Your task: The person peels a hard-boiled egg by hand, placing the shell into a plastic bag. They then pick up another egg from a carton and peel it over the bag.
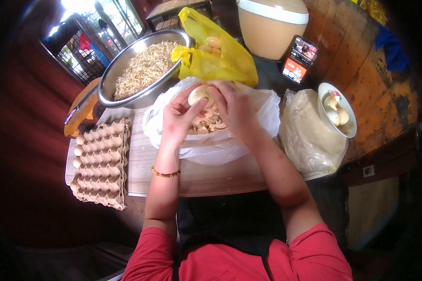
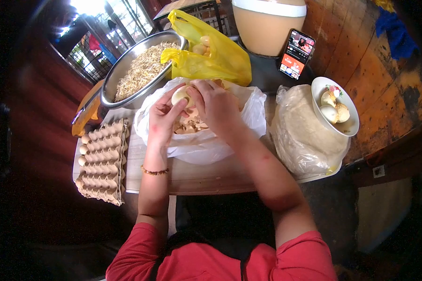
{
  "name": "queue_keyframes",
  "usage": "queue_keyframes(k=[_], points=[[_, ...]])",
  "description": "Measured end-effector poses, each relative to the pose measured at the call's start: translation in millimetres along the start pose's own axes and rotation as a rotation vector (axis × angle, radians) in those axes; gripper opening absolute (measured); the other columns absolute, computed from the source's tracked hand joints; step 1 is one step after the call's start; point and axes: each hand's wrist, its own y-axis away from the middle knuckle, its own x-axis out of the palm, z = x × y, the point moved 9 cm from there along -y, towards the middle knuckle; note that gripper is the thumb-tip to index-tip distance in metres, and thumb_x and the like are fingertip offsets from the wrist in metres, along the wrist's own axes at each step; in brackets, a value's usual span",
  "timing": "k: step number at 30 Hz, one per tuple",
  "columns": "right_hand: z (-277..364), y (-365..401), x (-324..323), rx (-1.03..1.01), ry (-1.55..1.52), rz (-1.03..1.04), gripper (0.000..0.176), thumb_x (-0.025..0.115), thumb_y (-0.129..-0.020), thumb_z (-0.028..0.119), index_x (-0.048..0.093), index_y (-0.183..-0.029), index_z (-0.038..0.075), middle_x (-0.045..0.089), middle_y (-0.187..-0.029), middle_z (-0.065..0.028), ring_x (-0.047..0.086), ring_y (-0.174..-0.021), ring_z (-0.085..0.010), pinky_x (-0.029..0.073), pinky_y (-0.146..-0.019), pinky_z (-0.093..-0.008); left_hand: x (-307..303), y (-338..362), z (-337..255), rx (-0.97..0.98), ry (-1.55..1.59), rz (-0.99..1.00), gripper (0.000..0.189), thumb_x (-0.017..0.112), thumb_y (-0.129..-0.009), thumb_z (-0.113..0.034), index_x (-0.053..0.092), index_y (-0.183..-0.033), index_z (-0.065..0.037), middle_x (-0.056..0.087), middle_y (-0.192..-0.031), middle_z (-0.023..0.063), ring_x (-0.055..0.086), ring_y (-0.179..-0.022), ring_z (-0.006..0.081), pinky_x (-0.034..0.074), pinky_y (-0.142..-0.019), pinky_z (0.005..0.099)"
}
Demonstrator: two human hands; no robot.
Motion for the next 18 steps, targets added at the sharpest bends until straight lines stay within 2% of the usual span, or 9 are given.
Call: queue_keyframes(k=[1,8,10,18], points=[[-1.3,-1.6,-0.4,0.017,-0.033,0.027,0.023,0.056,-0.091,0.022,0.062,-0.106,0.004,0.065,-0.096,-0.0148,0.063,-0.084,-0.035,0.051,-0.071,-0.0406,-0.9,-0.3,0.3,0.005,-0.013,0.016,0.043,0.066,-0.084,0.0,0.054,-0.125,0.003,0.067,-0.101,0.0082,0.065,-0.079,0.0096,0.051,-0.063,0.0195],[8.7,-4.3,0.0,-0.17,-0.025,0.148,0.026,0.057,-0.091,0.024,0.062,-0.111,0.009,0.064,-0.09,-0.0132,0.064,-0.08,-0.0314,0.051,-0.068,-0.0397,-4.5,0.6,-1.2,-0.017,-0.087,0.069,0.039,0.066,-0.084,-0.001,0.057,-0.122,0.002,0.068,-0.098,0.0056,0.064,-0.079,0.0073,0.049,-0.061,0.0177],[10.9,-2.9,-0.2,-0.193,0.023,0.13,0.023,0.06,-0.087,0.012,0.063,-0.11,0.007,0.06,-0.081,-0.0129,0.061,-0.077,-0.031,0.049,-0.068,-0.0365,-4.3,0.9,-0.3,-0.031,-0.091,0.073,0.038,0.066,-0.085,-0.002,0.057,-0.121,0.002,0.068,-0.097,0.0056,0.065,-0.079,0.0075,0.049,-0.06,0.0177],[5.2,3.5,9.6,-0.168,0.137,0.13,0.014,0.058,-0.09,0.013,0.06,-0.101,0.005,0.064,-0.085,-0.0134,0.063,-0.078,-0.0336,0.051,-0.066,-0.0396,-3.2,2.4,1.1,-0.072,-0.082,0.072,0.033,0.067,-0.085,-0.005,0.06,-0.117,0.002,0.069,-0.095,0.0056,0.065,-0.075,0.0082,0.049,-0.059,0.0177]])
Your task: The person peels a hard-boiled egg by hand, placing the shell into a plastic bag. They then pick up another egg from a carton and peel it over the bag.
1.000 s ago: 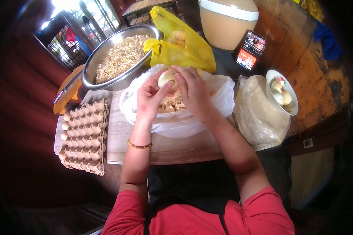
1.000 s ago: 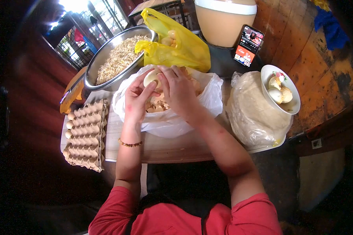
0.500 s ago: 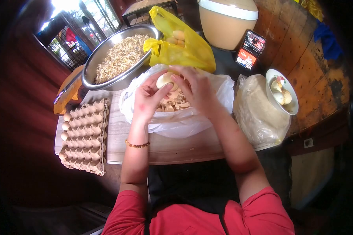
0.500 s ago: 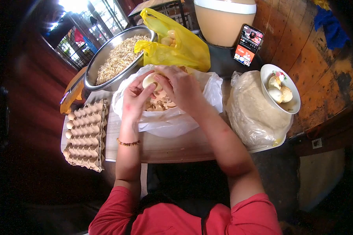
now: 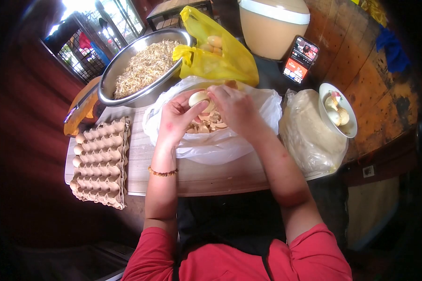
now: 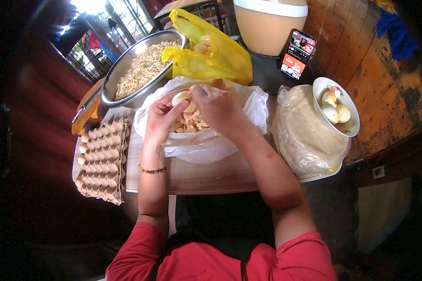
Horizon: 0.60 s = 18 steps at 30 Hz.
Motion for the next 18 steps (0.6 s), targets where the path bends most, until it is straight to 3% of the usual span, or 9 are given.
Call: queue_keyframes(k=[14,18], points=[[-8.4,-2.7,-13.3,0.094,-0.048,-0.098,0.009,0.056,-0.09,0.01,0.058,-0.094,0.002,0.062,-0.081,-0.0178,0.062,-0.078,-0.0357,0.049,-0.066,-0.0409,1.0,0.9,-0.6,0.013,0.018,-0.002,0.04,0.071,-0.081,-0.001,0.056,-0.118,0.001,0.068,-0.095,0.0037,0.063,-0.075,0.0055,0.047,-0.058,0.0163],[-8.7,-4.6,-10.4,0.108,-0.122,0.013,0.011,0.057,-0.089,0.01,0.061,-0.094,0.001,0.063,-0.082,-0.0191,0.062,-0.079,-0.0358,0.048,-0.069,-0.0404,0.3,0.6,1.1,0.014,-0.028,-0.003,0.043,0.072,-0.079,0.002,0.054,-0.118,0.001,0.068,-0.097,0.0044,0.062,-0.075,0.0045,0.047,-0.058,0.0161]])
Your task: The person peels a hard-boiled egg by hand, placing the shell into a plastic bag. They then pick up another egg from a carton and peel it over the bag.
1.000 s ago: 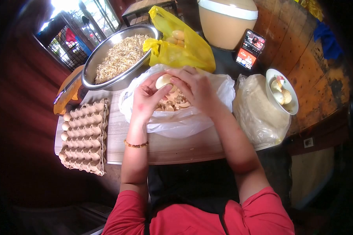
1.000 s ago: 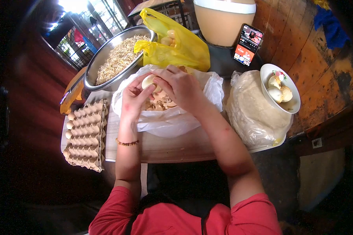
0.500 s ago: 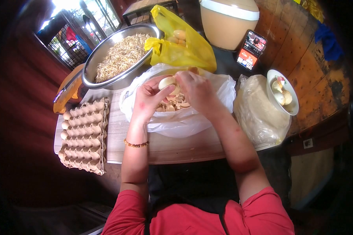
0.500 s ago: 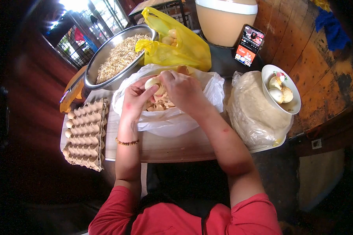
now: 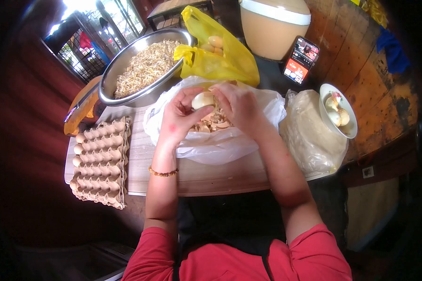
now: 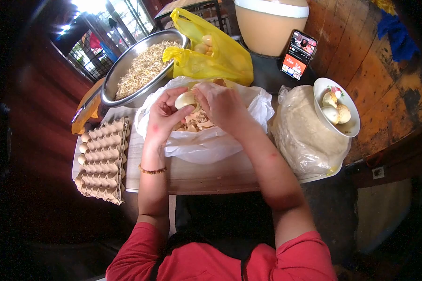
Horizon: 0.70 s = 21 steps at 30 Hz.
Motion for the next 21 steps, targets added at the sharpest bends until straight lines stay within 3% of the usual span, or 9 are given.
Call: queue_keyframes(k=[5,7,19,21], points=[[7.4,-0.9,-0.3,-0.064,-0.132,0.029,0.017,0.06,-0.088,0.012,0.064,-0.1,0.001,0.064,-0.086,-0.0182,0.062,-0.079,-0.0338,0.048,-0.07,-0.0381,-0.6,-1.4,-4.9,0.078,-0.073,-0.007,0.046,0.073,-0.076,0.005,0.053,-0.117,0.001,0.068,-0.098,0.0045,0.059,-0.072,0.0031,0.045,-0.057,0.0157],[10.0,-1.0,1.3,-0.119,-0.113,0.028,0.024,0.059,-0.09,0.023,0.065,-0.097,0.002,0.067,-0.088,-0.016,0.063,-0.081,-0.0343,0.05,-0.071,-0.0412,-0.5,-1.0,-5.6,0.069,-0.087,-0.003,0.046,0.073,-0.076,0.005,0.053,-0.118,0.001,0.068,-0.097,0.0048,0.059,-0.072,0.0029,0.044,-0.057,0.0157],[19.5,6.2,6.1,-0.247,0.215,0.053,0.014,0.055,-0.091,0.018,0.055,-0.085,0.005,0.066,-0.076,-0.0121,0.067,-0.071,-0.0263,0.052,-0.061,-0.0364,4.2,3.0,-8.1,-0.008,-0.069,0.041,0.052,0.073,-0.077,0.004,0.049,-0.123,0.004,0.069,-0.089,0.0056,0.06,-0.073,0.0048,0.047,-0.063,0.0174],[13.1,6.2,6.4,-0.178,0.173,0.064,0.011,0.058,-0.089,0.015,0.056,-0.089,0.004,0.065,-0.078,-0.0141,0.065,-0.073,-0.0306,0.051,-0.062,-0.0388,5.3,2.8,-6.5,-0.015,-0.069,0.054,0.053,0.073,-0.077,0.004,0.048,-0.124,0.004,0.069,-0.089,0.0057,0.06,-0.074,0.0053,0.047,-0.064,0.0179]])
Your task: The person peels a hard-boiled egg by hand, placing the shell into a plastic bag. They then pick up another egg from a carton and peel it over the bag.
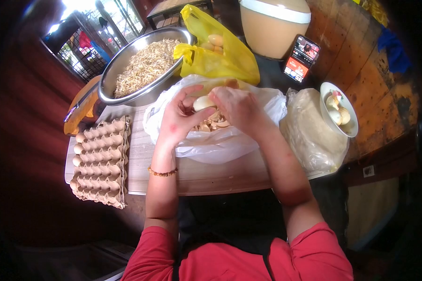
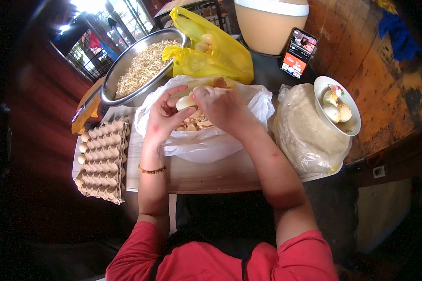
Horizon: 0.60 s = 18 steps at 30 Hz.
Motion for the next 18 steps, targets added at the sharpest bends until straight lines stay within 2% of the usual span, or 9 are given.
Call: queue_keyframes(k=[1,4,8,10,12,14,16,18], points=[[-6.0,0.7,1.7,0.065,-0.046,0.013,0.01,0.06,-0.088,0.013,0.057,-0.092,0.004,0.064,-0.081,-0.016,0.063,-0.075,-0.0349,0.05,-0.064,-0.0412,0.7,-0.1,-0.3,0.006,0.008,0.003,0.054,0.073,-0.077,0.004,0.048,-0.124,0.004,0.069,-0.09,0.006,0.061,-0.074,0.0057,0.047,-0.065,0.018],[-8.4,0.0,-1.8,0.086,-0.037,-0.046,0.009,0.059,-0.089,0.012,0.056,-0.09,0.004,0.063,-0.079,-0.017,0.062,-0.074,-0.0362,0.049,-0.062,-0.0427,1.7,-0.7,-0.8,0.031,0.004,0.003,0.055,0.074,-0.076,0.004,0.048,-0.125,0.004,0.069,-0.093,0.0071,0.062,-0.077,0.007,0.048,-0.067,0.0185],[-7.6,-1.9,-4.7,0.039,0.06,-0.098,0.017,0.055,-0.092,0.02,0.053,-0.087,0.004,0.064,-0.073,-0.0145,0.065,-0.069,-0.0315,0.052,-0.06,-0.04,2.1,0.0,-2.5,0.06,0.02,0.019,0.061,0.075,-0.074,0.004,0.046,-0.127,0.003,0.068,-0.1,0.01,0.064,-0.083,0.01,0.05,-0.071,0.0202],[-13.8,-2.0,-8.8,0.104,0.019,-0.148,0.011,0.056,-0.091,0.013,0.056,-0.086,0.004,0.061,-0.074,-0.0179,0.062,-0.071,-0.0366,0.048,-0.059,-0.0438,2.7,1.6,-5.6,0.037,0.005,0.029,0.063,0.075,-0.074,0.005,0.044,-0.129,0.002,0.067,-0.104,0.0116,0.064,-0.087,0.0112,0.051,-0.072,0.021],[-19.4,-2.9,-12.8,0.14,0.042,-0.147,0.012,0.057,-0.09,0.013,0.055,-0.085,0.003,0.061,-0.074,-0.0181,0.062,-0.071,-0.0362,0.048,-0.059,-0.0434,3.9,2.2,-4.8,0.014,-0.01,0.04,0.066,0.074,-0.074,0.006,0.042,-0.131,0.002,0.066,-0.108,0.0133,0.064,-0.09,0.0123,0.052,-0.073,0.0219],[-23.7,-2.1,-18.3,0.175,0.065,-0.146,0.014,0.057,-0.09,0.014,0.055,-0.084,0.002,0.061,-0.074,-0.0183,0.062,-0.071,-0.0359,0.048,-0.059,-0.043,5.7,2.0,-9.4,0.079,0.053,0.054,0.072,0.073,-0.074,0.009,0.037,-0.136,0.0,0.063,-0.116,0.0159,0.064,-0.094,0.0137,0.053,-0.074,0.0224],[-24.8,-2.3,-13.4,0.18,0.052,-0.047,0.014,0.059,-0.089,0.014,0.059,-0.088,0.001,0.063,-0.076,-0.0183,0.062,-0.071,-0.0355,0.049,-0.061,-0.0406,5.1,0.8,-12.0,0.127,0.076,0.026,0.075,0.072,-0.074,0.009,0.033,-0.138,0.0,0.061,-0.119,0.0165,0.064,-0.095,0.0143,0.053,-0.074,0.0225],[-21.6,-3.3,-14.2,0.147,-0.003,-0.064,0.014,0.06,-0.089,0.015,0.061,-0.093,0.001,0.064,-0.08,-0.0186,0.063,-0.073,-0.0349,0.05,-0.062,-0.039,3.2,0.2,-14.5,0.174,0.1,0.0,0.078,0.071,-0.074,0.01,0.03,-0.14,-0.001,0.059,-0.122,0.0171,0.064,-0.095,0.0149,0.054,-0.075,0.0226]])
